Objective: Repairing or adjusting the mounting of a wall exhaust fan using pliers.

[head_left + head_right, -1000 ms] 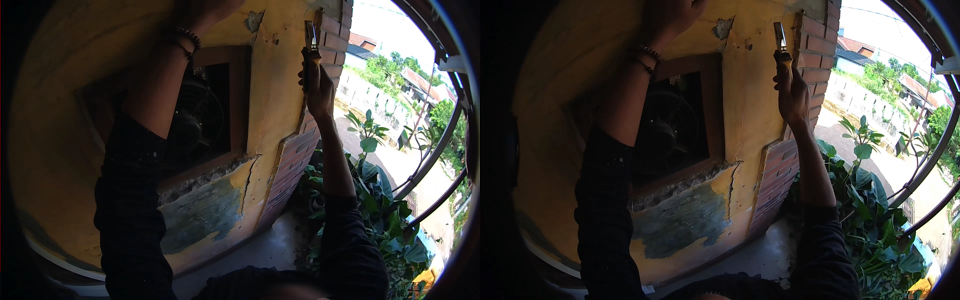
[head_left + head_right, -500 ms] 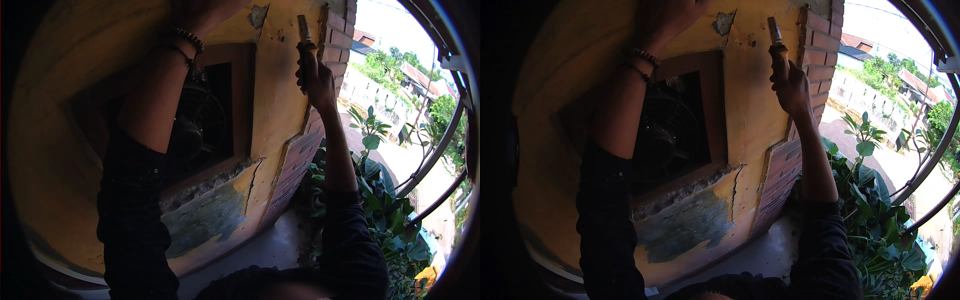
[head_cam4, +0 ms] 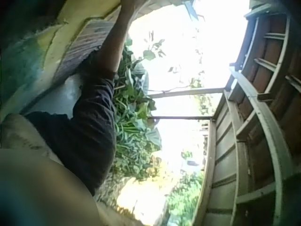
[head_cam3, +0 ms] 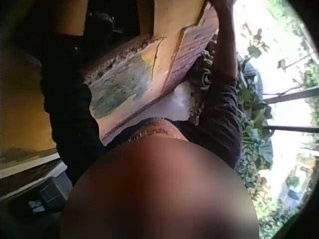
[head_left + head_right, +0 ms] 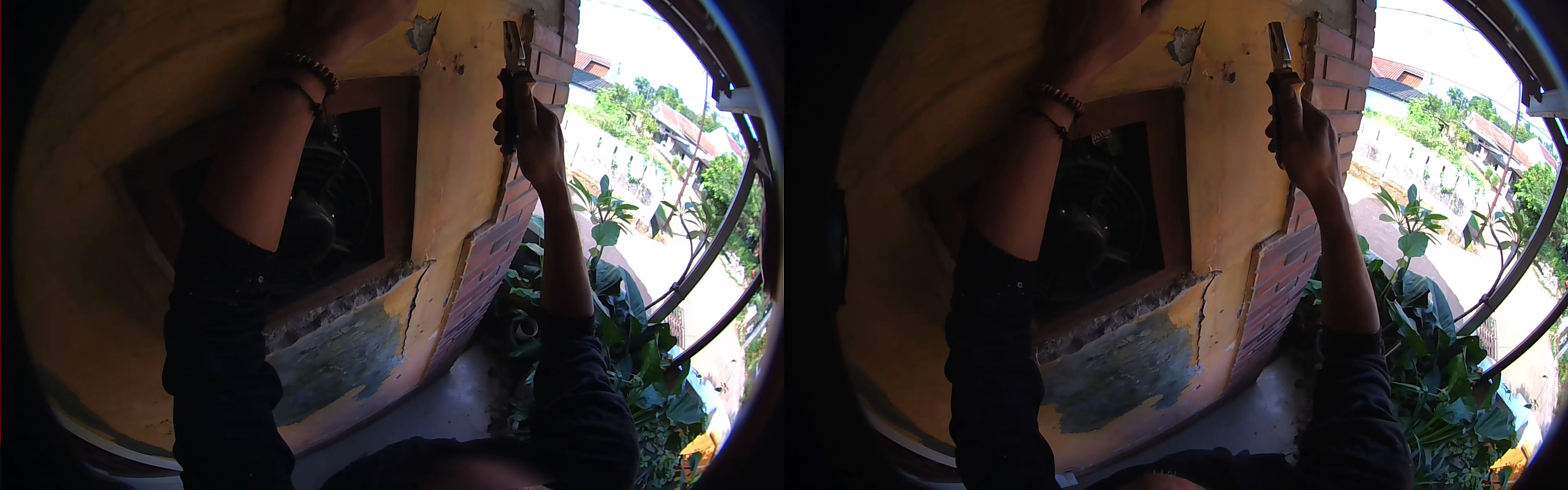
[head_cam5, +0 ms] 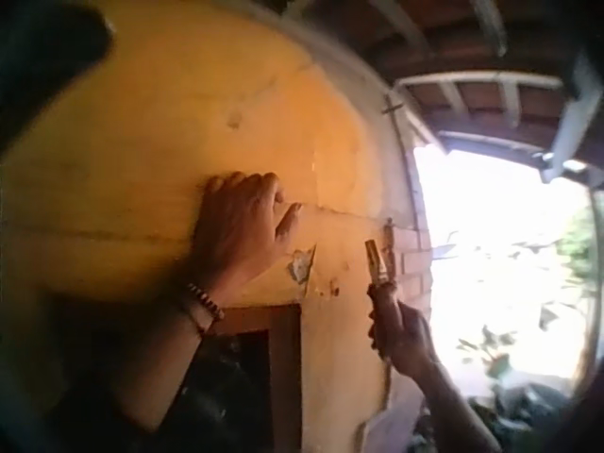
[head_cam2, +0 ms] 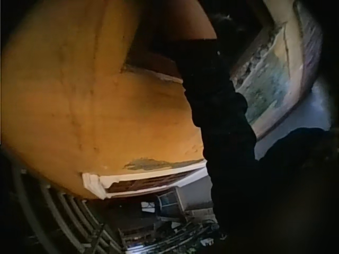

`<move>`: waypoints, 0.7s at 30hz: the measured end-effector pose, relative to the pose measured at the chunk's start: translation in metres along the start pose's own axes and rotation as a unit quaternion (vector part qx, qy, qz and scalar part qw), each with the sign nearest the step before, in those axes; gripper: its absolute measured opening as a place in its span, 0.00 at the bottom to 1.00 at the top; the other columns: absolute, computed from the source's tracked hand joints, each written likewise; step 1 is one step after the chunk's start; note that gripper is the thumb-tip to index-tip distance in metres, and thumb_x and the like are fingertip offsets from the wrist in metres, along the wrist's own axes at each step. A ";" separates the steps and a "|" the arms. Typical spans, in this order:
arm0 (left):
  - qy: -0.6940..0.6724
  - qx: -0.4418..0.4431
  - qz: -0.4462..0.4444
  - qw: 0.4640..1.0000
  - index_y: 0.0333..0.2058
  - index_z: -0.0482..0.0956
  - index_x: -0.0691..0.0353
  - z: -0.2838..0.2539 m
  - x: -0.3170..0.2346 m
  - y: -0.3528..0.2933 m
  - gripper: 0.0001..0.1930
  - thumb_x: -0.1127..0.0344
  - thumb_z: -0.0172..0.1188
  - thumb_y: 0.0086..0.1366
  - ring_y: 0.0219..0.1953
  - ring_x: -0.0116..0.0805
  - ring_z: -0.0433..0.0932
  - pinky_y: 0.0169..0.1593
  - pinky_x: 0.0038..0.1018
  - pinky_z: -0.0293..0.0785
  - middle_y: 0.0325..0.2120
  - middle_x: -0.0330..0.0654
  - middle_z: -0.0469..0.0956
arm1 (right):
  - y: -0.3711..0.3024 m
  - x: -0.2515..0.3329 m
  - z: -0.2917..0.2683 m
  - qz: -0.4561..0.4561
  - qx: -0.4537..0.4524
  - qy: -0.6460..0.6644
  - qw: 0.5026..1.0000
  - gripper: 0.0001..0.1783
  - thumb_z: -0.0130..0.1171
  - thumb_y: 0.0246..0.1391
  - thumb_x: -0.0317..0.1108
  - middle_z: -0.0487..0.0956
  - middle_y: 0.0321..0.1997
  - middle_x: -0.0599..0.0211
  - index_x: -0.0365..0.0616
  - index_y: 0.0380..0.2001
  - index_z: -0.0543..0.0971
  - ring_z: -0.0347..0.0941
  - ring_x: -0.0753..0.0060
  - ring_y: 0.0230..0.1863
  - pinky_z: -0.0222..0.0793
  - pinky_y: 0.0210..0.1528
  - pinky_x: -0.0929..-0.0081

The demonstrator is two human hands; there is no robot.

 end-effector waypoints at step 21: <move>-0.003 -0.027 0.048 0.998 0.32 0.74 0.58 0.008 -0.005 0.002 0.12 0.58 0.66 0.62 0.38 0.48 0.77 0.49 0.42 0.67 0.29 0.46 0.78 | -0.026 -0.049 -0.011 0.139 0.039 0.175 0.974 0.28 0.51 0.70 0.55 0.78 0.29 0.68 0.41 0.56 0.78 0.74 0.79 0.27 0.69 0.29 0.79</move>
Point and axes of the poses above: each hand's wrist, its own y-axis towards the middle knuckle, its own z-axis out of the palm, x = y × z, the point moved 1 cm from there along y, towards the middle knuckle
